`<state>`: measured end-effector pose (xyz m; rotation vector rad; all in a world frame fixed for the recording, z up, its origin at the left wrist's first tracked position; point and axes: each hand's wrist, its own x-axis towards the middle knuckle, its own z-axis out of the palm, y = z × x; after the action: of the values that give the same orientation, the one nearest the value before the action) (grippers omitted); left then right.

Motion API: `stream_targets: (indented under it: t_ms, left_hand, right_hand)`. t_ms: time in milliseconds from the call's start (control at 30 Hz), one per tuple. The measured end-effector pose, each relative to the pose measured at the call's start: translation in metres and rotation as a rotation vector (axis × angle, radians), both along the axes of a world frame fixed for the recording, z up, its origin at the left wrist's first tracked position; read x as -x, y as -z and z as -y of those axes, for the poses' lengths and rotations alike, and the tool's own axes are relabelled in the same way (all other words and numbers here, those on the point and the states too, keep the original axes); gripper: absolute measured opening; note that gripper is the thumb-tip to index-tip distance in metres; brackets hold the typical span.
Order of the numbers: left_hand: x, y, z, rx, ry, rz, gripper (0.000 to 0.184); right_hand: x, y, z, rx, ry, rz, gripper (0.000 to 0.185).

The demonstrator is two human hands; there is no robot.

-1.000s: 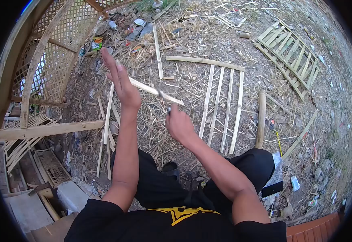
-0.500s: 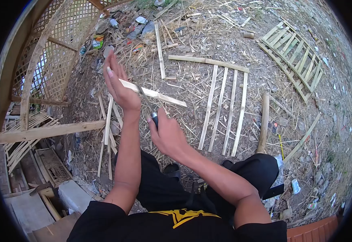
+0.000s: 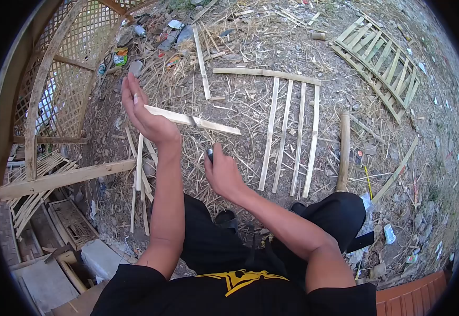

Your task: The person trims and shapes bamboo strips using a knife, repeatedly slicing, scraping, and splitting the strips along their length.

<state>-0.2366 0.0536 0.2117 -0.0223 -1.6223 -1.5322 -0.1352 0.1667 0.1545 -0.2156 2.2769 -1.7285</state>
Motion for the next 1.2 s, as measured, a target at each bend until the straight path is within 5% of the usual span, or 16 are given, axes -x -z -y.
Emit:
stream_targets:
  t_ms: [100, 200, 367, 567, 600, 700, 833, 900, 967, 1133, 1200]
  left_hand:
    - [-0.001, -0.006, -0.003, -0.084, -0.025, 0.047, 0.048]
    - [-0.003, -0.004, -0.012, 0.003, 0.015, 0.014, 0.049]
    - [-0.001, -0.003, -0.007, 0.002, 0.051, 0.019, 0.049]
    - [-0.008, -0.01, -0.023, 0.056, 0.122, 0.074, 0.051]
    - [-0.009, -0.011, -0.022, 0.057, 0.136, 0.072, 0.049]
    - [-0.003, -0.004, -0.011, -0.031, 0.171, 0.049, 0.049]
    - [-0.003, -0.005, -0.016, 0.003, 0.191, 0.034, 0.049]
    - [-0.005, -0.009, -0.019, 0.034, 0.185, 0.056, 0.049]
    - [-0.004, -0.006, -0.018, 0.001, 0.173, 0.034, 0.049]
    - [-0.004, -0.004, -0.015, -0.012, 0.227, 0.064, 0.051]
    - [-0.005, -0.004, -0.018, 0.013, 0.206, 0.065, 0.052]
  right_hand:
    - [0.006, -0.006, -0.003, -0.083, -0.018, 0.159, 0.02]
    - [-0.004, -0.039, 0.004, 0.066, -0.039, -0.083, 0.02]
    - [0.008, 0.026, -0.003, -0.118, 0.028, -0.025, 0.02]
    - [-0.002, -0.007, 0.005, 0.095, 0.055, -0.146, 0.02]
    - [0.002, 0.024, 0.003, -0.083, 0.072, -0.053, 0.021]
    - [0.013, 0.016, -0.004, -0.023, 0.028, 0.114, 0.022]
    - [0.002, -0.033, 0.001, 0.081, -0.009, -0.132, 0.02]
    - [0.004, 0.001, 0.003, 0.131, 0.023, -0.176, 0.02]
    - [0.01, 0.032, -0.005, -0.125, 0.065, 0.012, 0.02]
    - [0.006, -0.03, 0.0, 0.016, -0.002, -0.123, 0.022]
    - [0.005, -0.007, 0.001, -0.045, 0.02, -0.092, 0.022]
